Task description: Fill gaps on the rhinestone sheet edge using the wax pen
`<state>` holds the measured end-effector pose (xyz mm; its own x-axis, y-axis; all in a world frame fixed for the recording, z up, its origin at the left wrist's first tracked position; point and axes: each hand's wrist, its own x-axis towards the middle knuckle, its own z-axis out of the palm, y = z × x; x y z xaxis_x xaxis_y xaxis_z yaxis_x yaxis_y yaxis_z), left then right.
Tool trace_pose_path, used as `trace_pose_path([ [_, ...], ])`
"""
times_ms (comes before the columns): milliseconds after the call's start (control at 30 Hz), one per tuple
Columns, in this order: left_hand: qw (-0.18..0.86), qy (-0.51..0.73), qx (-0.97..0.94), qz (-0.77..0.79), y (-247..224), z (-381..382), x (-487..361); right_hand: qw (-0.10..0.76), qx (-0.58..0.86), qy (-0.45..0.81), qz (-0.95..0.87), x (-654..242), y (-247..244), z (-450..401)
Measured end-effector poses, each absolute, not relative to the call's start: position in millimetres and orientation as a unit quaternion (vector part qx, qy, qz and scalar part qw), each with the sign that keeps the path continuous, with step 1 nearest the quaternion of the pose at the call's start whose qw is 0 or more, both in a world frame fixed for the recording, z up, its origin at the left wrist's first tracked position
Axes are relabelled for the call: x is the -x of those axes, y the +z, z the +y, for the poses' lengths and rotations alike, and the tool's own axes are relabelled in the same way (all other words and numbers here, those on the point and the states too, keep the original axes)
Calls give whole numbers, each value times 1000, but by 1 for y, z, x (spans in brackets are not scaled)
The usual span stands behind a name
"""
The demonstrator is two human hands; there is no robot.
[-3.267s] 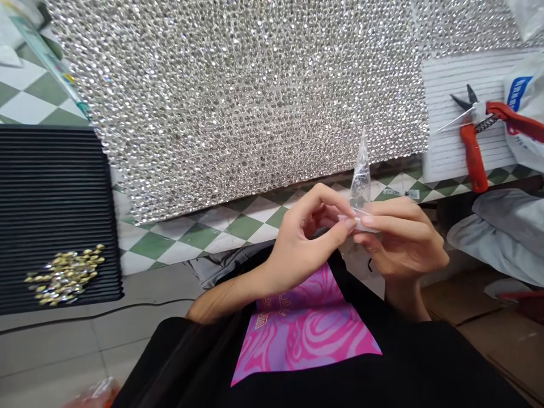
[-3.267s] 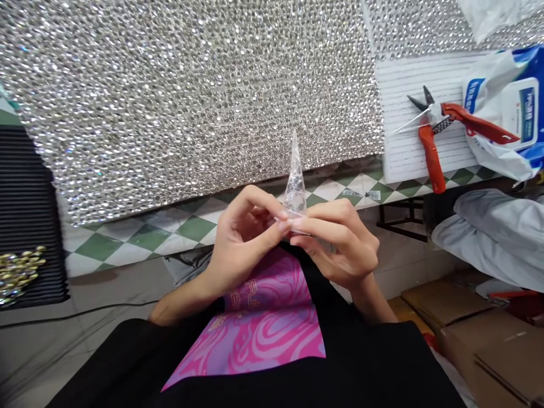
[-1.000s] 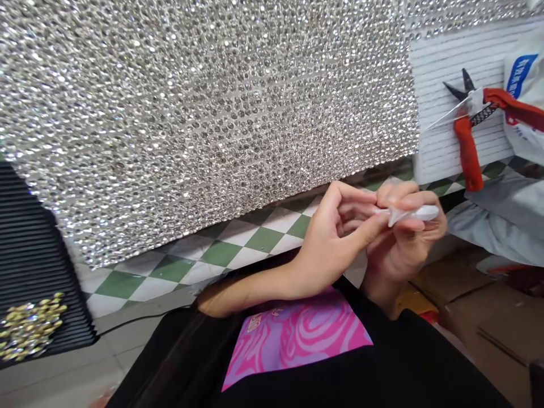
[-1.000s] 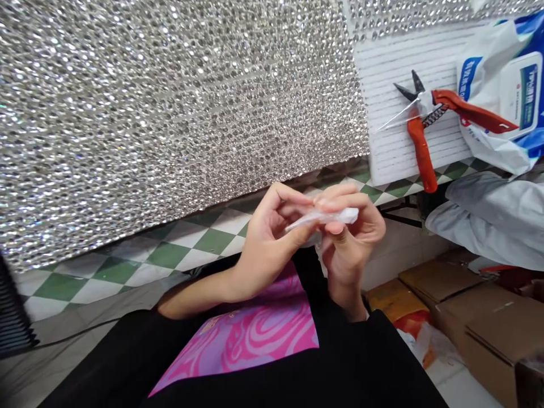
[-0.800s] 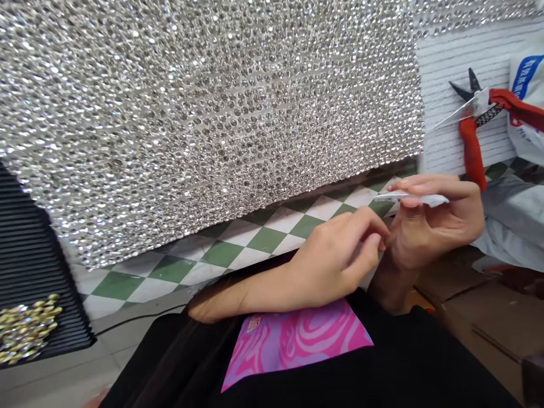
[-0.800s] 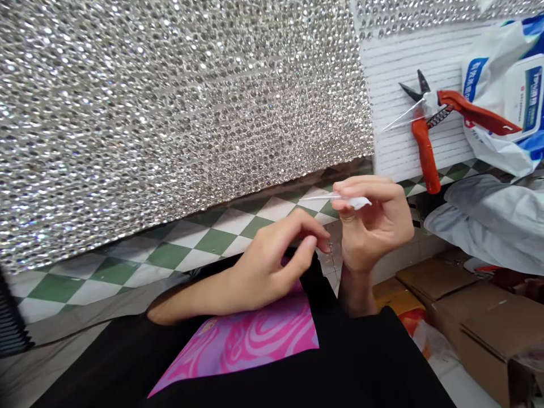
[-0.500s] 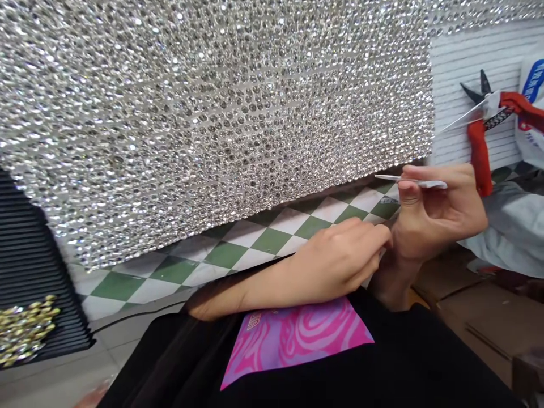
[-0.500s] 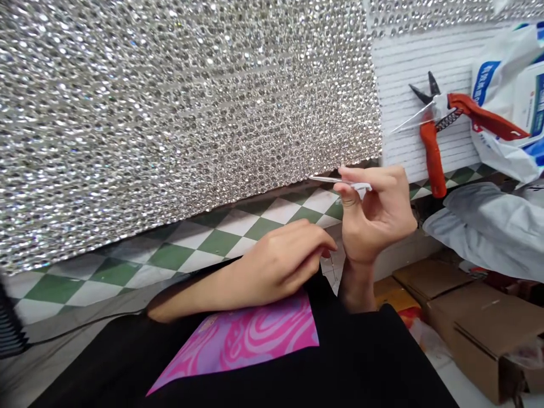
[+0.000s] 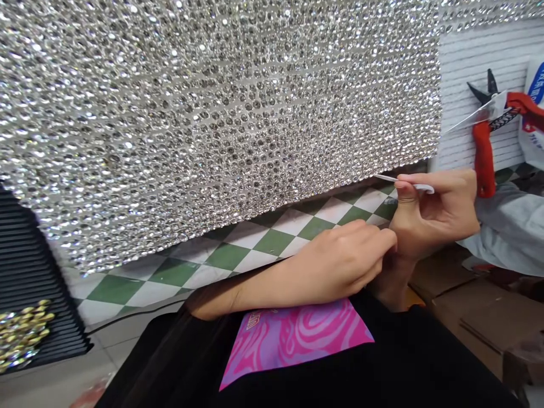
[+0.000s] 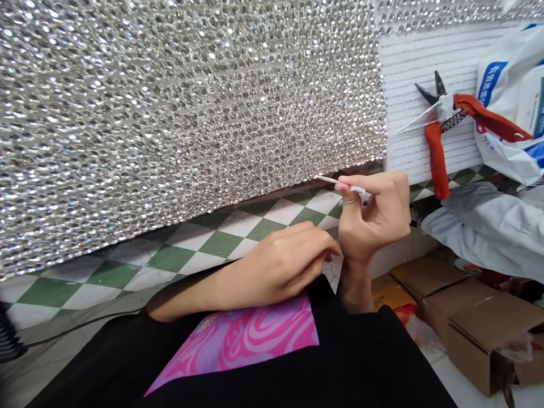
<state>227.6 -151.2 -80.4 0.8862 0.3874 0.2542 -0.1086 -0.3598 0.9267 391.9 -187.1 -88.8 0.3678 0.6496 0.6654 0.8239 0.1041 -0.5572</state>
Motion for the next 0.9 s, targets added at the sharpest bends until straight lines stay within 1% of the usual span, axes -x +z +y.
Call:
trace_pose_path([
  [267, 552, 225, -799, 80, -80, -150, -228, 492, 667, -107, -550, -391, -90, -187],
  [467, 540, 239, -803, 81, -81, -151, -228, 469, 684, -118, -547, -389, -87, -188],
  [667, 550, 234, -797, 83, -81, -150, -228, 471, 690, -125, -535, -387, -86, -186],
  [767, 577, 246, -773, 97, -80, -151, -229, 505, 683, -105, -516, -385, -83, -185],
  [833, 611, 272, -732, 128, -79, -154, -232, 553, 666, -40, -499, -381, -80, -185],
  [900, 648, 310, -671, 182, -79, -159, -236, 604, 632, 52, -482, -375, -77, -185],
])
